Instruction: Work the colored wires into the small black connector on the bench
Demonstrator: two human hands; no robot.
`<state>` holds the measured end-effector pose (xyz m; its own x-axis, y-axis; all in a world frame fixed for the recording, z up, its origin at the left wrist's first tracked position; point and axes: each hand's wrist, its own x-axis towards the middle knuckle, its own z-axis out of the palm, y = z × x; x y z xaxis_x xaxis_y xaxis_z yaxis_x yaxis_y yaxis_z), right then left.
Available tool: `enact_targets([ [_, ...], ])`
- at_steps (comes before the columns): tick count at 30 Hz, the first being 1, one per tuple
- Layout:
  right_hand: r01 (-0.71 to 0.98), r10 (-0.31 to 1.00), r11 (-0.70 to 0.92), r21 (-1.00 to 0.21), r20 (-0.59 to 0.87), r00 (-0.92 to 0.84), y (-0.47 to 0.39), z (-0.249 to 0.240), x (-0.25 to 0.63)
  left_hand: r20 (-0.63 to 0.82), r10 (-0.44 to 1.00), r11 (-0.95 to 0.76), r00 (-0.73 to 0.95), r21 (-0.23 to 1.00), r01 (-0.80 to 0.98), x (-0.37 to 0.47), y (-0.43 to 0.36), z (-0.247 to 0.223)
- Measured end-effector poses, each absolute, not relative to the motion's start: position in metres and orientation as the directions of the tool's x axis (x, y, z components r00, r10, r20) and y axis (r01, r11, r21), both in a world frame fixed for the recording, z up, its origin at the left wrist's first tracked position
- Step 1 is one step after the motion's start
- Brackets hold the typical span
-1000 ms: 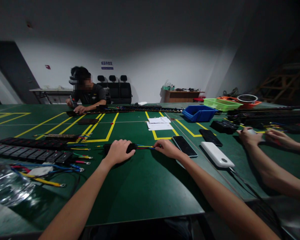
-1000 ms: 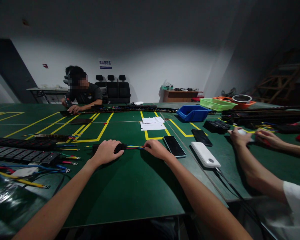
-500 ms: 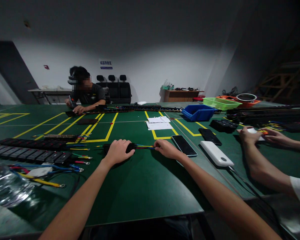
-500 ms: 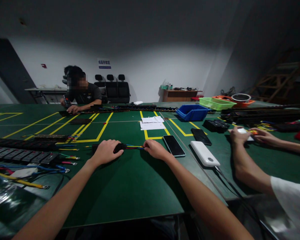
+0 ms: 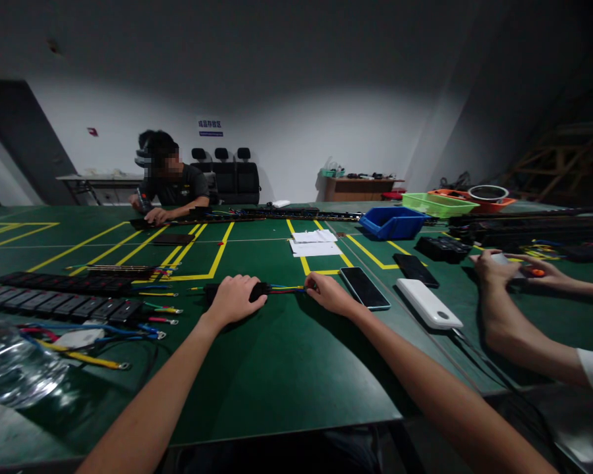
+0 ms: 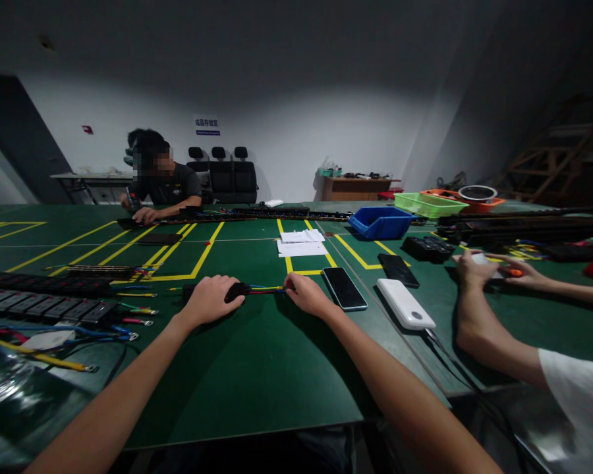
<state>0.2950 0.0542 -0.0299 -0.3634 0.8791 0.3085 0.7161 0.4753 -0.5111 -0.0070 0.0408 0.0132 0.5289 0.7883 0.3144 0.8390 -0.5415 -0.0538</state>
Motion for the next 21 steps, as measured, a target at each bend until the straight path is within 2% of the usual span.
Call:
enact_targets([
  [15, 0.721, 0.854, 0.514, -0.466, 0.352, -0.382, 0.0532, -0.0272, 0.2947, 0.319, 0.786, -0.537, 0.529, -0.071, 0.841, -0.0056, 0.0399, 0.0138],
  [21, 0.675, 0.874, 0.48, -0.56, 0.368, -0.317, 0.0564, -0.0332, 0.2924, 0.301, 0.797, -0.532, 0.523, -0.056, 0.845, -0.0041, 0.0378, 0.0168],
])
